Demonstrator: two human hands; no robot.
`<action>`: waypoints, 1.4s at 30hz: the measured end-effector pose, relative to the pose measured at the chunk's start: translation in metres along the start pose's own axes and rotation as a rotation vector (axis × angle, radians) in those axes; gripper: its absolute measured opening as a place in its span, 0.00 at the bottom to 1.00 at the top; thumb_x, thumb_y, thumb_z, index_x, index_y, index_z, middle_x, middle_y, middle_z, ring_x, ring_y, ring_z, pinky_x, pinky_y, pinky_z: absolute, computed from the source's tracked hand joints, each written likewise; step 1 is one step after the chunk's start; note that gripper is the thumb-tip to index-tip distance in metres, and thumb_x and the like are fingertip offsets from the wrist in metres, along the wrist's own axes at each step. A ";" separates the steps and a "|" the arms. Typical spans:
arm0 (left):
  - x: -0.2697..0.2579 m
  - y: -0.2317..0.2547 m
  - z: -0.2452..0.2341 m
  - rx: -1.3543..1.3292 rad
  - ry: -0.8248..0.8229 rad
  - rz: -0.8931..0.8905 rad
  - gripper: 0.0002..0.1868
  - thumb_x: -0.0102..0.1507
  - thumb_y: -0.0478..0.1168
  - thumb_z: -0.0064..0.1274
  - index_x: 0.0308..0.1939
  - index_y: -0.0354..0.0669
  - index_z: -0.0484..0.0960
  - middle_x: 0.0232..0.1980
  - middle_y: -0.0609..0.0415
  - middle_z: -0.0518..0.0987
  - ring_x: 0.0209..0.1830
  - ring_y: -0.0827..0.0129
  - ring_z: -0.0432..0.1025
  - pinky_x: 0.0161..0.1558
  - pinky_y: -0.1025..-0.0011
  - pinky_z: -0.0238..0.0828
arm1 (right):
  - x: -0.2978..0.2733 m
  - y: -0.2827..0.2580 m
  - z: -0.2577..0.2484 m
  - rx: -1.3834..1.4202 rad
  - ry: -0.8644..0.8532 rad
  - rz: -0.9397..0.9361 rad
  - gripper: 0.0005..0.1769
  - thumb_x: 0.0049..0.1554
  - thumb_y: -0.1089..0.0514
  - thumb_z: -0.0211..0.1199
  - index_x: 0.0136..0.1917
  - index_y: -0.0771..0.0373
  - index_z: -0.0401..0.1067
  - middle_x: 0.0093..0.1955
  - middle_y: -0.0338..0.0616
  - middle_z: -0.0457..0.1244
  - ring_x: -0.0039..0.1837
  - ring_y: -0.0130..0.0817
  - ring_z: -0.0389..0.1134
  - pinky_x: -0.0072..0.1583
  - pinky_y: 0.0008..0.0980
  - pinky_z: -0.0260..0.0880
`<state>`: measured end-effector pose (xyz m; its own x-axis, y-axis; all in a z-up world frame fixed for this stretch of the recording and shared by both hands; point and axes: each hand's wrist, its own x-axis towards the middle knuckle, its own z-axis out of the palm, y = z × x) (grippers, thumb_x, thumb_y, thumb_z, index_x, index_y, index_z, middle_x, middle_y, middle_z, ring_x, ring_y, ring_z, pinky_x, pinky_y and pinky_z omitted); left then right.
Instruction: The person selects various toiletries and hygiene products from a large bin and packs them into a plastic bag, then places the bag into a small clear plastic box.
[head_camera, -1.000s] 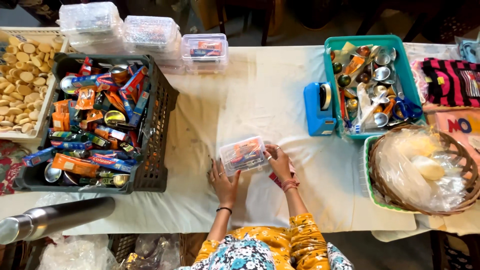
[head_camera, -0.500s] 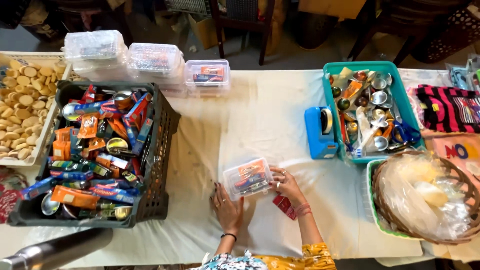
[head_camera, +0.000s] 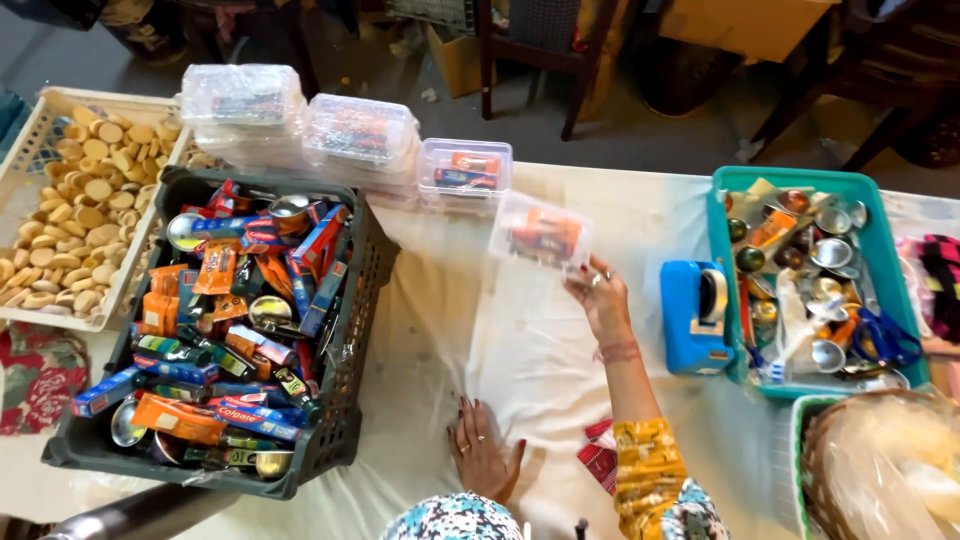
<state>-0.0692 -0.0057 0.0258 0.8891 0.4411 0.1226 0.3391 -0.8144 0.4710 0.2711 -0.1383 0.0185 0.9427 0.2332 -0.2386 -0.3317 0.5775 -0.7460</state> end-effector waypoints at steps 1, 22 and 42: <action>0.000 0.001 0.000 0.004 -0.001 -0.009 0.54 0.57 0.65 0.55 0.75 0.37 0.52 0.79 0.40 0.51 0.77 0.49 0.47 0.72 0.44 0.37 | 0.015 -0.002 0.017 0.000 -0.003 0.009 0.24 0.61 0.64 0.57 0.70 0.69 0.60 0.57 0.50 0.65 0.56 0.44 0.72 0.61 0.47 0.76; 0.008 0.010 -0.011 -0.052 -0.012 -0.050 0.56 0.51 0.67 0.62 0.74 0.45 0.57 0.77 0.43 0.54 0.75 0.50 0.50 0.73 0.44 0.38 | 0.080 0.042 0.143 -1.256 0.121 -0.478 0.25 0.62 0.49 0.65 0.65 0.68 0.73 0.57 0.62 0.69 0.59 0.53 0.71 0.60 0.44 0.70; 0.038 0.015 -0.009 0.027 -0.240 -0.020 0.47 0.57 0.62 0.61 0.72 0.40 0.64 0.78 0.33 0.49 0.77 0.41 0.47 0.72 0.41 0.42 | -0.256 0.057 -0.101 -1.766 0.101 -0.476 0.32 0.56 0.56 0.61 0.73 0.58 0.65 0.80 0.53 0.52 0.80 0.50 0.50 0.76 0.56 0.46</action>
<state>-0.0333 0.0020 0.0457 0.9286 0.3578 -0.0990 0.3626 -0.8174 0.4477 0.0140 -0.2444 -0.0261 0.9551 0.2335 0.1825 0.2920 -0.8470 -0.4443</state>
